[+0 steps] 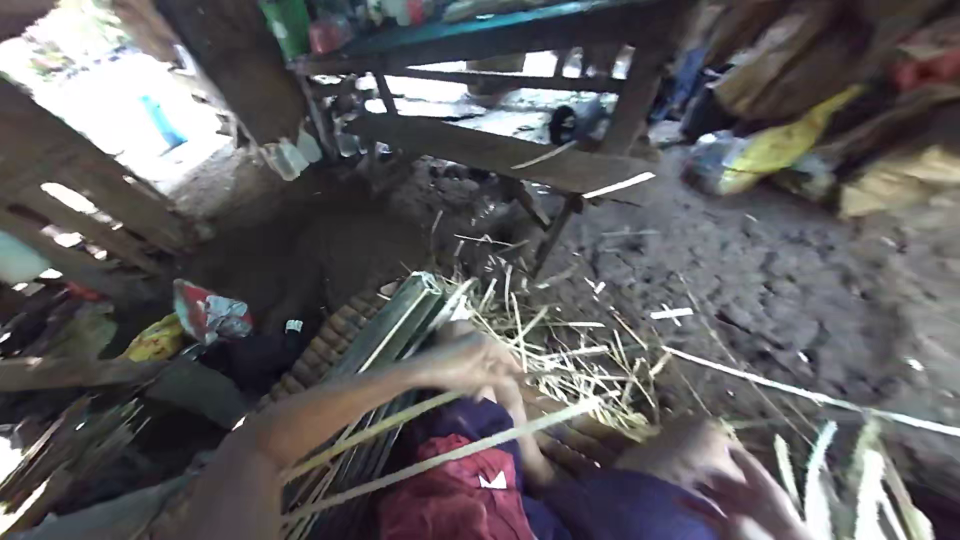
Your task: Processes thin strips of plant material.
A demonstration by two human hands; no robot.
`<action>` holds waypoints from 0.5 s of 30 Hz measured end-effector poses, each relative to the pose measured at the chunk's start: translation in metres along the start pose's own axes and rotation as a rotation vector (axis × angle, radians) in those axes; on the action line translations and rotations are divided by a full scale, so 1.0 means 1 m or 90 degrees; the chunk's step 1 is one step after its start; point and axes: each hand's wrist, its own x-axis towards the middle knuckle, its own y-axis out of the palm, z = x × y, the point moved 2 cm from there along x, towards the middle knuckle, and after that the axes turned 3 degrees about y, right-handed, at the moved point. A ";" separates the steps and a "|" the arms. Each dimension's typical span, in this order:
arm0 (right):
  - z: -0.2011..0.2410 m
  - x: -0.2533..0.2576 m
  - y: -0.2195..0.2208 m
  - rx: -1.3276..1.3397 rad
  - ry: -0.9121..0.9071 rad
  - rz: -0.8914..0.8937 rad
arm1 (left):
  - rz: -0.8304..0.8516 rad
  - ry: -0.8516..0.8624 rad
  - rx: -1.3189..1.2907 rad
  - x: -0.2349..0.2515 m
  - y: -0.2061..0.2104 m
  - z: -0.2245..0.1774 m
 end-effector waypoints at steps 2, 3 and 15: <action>0.010 0.017 0.009 0.167 -0.012 -0.052 | 0.063 -0.046 -0.019 -0.031 0.038 0.020; 0.011 0.023 0.014 0.217 -0.036 -0.075 | 0.076 -0.068 -0.028 -0.046 0.052 0.031; -0.008 0.026 0.159 0.126 0.155 0.277 | -0.242 0.134 -0.040 -0.025 0.073 -0.030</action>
